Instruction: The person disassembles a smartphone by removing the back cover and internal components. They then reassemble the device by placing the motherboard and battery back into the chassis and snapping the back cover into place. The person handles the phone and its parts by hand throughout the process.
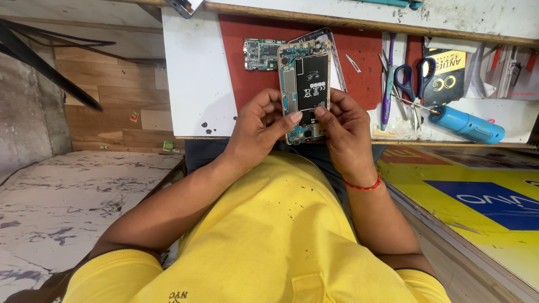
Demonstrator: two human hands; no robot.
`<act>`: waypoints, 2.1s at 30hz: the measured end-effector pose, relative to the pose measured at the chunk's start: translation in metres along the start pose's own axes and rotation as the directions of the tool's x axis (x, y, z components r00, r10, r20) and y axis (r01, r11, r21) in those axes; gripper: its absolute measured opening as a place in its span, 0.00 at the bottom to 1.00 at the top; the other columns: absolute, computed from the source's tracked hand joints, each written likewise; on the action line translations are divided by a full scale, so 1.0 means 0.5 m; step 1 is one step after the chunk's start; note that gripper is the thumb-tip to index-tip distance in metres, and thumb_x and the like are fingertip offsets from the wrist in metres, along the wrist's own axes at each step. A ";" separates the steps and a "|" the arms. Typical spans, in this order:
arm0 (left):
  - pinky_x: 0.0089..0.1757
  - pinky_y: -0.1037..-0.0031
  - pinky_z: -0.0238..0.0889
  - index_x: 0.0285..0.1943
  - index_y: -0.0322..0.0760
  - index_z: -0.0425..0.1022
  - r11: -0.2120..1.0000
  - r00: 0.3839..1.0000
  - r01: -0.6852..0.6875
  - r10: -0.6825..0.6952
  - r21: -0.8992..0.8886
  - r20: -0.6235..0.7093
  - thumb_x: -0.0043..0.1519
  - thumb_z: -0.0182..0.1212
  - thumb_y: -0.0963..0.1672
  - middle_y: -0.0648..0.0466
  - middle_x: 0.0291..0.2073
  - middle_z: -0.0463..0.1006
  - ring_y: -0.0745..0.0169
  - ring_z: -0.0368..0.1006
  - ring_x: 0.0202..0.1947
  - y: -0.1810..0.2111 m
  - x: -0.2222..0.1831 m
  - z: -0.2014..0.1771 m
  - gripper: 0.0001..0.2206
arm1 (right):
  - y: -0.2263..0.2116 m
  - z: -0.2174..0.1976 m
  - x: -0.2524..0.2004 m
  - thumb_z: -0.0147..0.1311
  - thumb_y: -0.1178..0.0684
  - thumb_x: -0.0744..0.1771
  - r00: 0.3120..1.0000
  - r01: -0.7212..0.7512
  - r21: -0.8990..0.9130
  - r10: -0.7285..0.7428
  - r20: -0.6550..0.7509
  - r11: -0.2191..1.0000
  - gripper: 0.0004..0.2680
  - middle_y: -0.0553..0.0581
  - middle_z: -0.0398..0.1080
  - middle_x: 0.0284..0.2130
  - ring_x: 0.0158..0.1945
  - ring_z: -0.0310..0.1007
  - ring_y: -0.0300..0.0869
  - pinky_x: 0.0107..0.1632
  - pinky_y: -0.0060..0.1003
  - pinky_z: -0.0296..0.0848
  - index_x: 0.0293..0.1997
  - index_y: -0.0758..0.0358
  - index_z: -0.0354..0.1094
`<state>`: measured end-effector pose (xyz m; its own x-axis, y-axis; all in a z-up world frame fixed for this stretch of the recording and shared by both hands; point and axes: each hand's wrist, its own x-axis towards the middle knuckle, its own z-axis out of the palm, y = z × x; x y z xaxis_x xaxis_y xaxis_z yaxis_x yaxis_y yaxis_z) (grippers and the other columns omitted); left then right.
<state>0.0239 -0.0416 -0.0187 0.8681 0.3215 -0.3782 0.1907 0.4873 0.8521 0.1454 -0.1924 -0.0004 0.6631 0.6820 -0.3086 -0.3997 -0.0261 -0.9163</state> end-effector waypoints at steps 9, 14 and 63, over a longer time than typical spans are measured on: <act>0.46 0.77 0.73 0.56 0.32 0.75 0.978 0.986 -0.167 0.165 -0.126 -0.033 0.70 0.63 0.44 0.57 0.44 0.82 0.72 0.77 0.44 -0.005 -0.015 0.002 0.11 | 0.008 0.016 -0.025 0.55 0.65 0.70 0.992 -0.086 -0.044 0.090 0.086 0.995 0.13 0.58 0.77 0.47 0.47 0.75 0.34 0.50 0.28 0.75 0.62 0.75 0.67; 0.55 0.69 0.73 0.64 0.28 0.73 0.842 0.994 0.014 0.048 -0.539 0.101 0.71 0.58 0.40 0.49 0.56 0.79 0.61 0.77 0.54 0.008 -0.025 -0.016 0.14 | 0.004 0.039 -0.024 0.57 0.65 0.69 0.986 -0.108 -0.115 0.121 0.114 0.987 0.15 0.56 0.76 0.49 0.49 0.74 0.33 0.51 0.28 0.75 0.64 0.73 0.66; 0.70 0.64 0.55 0.81 0.37 0.46 0.925 0.984 -0.105 0.149 -0.366 0.094 0.73 0.50 0.52 0.49 0.73 0.61 0.58 0.61 0.73 0.005 0.021 0.033 0.31 | -0.086 -0.021 -0.024 0.55 0.63 0.71 0.953 0.052 -0.789 -0.266 -0.143 0.612 0.08 0.59 0.75 0.39 0.40 0.75 0.41 0.43 0.35 0.74 0.58 0.66 0.69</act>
<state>0.0410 -0.0501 -0.0145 0.9258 0.3130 -0.2118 -0.0825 0.7144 0.6949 0.1612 -0.2070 0.0399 0.8288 0.5527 -0.0875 0.2897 -0.5576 -0.7779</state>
